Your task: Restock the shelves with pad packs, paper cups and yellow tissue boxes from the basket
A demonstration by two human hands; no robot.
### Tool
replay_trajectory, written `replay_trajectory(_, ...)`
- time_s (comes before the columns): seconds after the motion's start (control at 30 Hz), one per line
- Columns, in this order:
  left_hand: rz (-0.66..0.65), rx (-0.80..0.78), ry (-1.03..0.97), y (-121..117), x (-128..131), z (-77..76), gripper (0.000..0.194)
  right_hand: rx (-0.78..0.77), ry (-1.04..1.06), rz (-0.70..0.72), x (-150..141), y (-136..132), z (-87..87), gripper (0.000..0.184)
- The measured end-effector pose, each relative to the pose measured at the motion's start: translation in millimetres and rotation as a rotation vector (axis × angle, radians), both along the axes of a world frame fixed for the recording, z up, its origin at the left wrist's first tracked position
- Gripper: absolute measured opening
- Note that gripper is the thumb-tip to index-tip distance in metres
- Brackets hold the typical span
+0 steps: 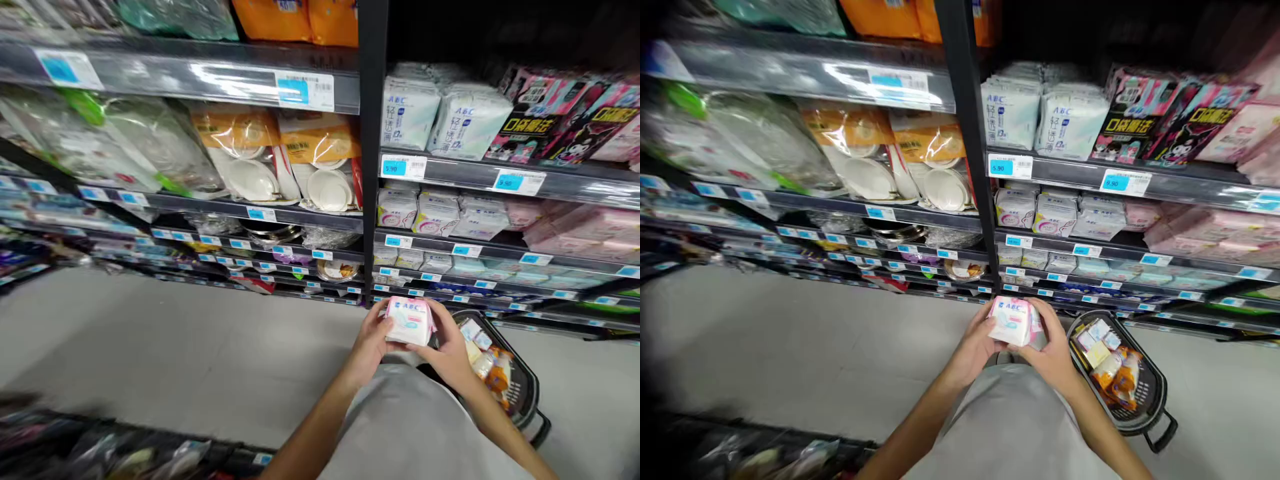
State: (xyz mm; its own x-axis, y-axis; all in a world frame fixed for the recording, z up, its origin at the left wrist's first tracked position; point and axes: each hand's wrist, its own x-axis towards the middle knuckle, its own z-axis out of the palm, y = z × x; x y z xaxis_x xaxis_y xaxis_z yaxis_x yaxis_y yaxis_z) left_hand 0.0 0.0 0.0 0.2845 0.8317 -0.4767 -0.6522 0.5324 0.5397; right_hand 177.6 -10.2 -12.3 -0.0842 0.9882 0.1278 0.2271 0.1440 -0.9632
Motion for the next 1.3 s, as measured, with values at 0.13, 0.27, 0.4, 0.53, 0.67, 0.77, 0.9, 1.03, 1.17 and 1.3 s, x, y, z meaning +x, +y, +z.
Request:
replay_trajectory(0.13,0.023,0.005,0.004,1,2,-1.3,0.066,-0.012,0.002,-0.013,2,-3,-4.6,0.071)
replay_trajectory(0.27,-0.024,-0.074,-0.169,0,4,-6.3,0.059,-0.046,0.057,-0.011,-1,-4,0.2,0.081)
replay_trajectory(0.4,-0.116,-0.165,-0.369,-3,3,-12.6,0.053,-0.005,0.095,-0.006,-4,-5,6.9,0.086)
replay_trajectory(0.53,-0.193,-0.159,-0.51,-8,2,-20.3,0.056,0.034,0.045,-0.001,-4,-7,13.5,0.091)
replay_trajectory(0.67,-0.158,-0.216,-0.551,-14,7,-30.9,0.059,0.069,-0.041,0.01,-6,-7,20.9,0.087)
replay_trajectory(0.77,-0.079,-0.248,-0.563,-16,13,-36.1,0.055,0.076,-0.089,0.006,-8,-7,23.5,0.083)
replay_trajectory(0.9,-0.044,-0.262,-0.567,-16,17,-38.1,0.051,0.063,-0.103,0.001,-8,-8,22.5,0.083)
replay_trajectory(1.03,-0.063,-0.26,-0.546,-14,14,-34.6,0.048,0.02,-0.079,-0.013,-7,-9,20.6,0.082)
replay_trajectory(1.17,-0.244,-0.133,-0.423,-15,17,-28.8,0.074,-0.15,0.127,-0.116,-7,-5,17.1,0.078)
replay_trajectory(1.3,0.029,0.314,0.172,-18,23,-38.3,0.088,-0.379,0.406,-0.238,-6,2,17.0,0.063)
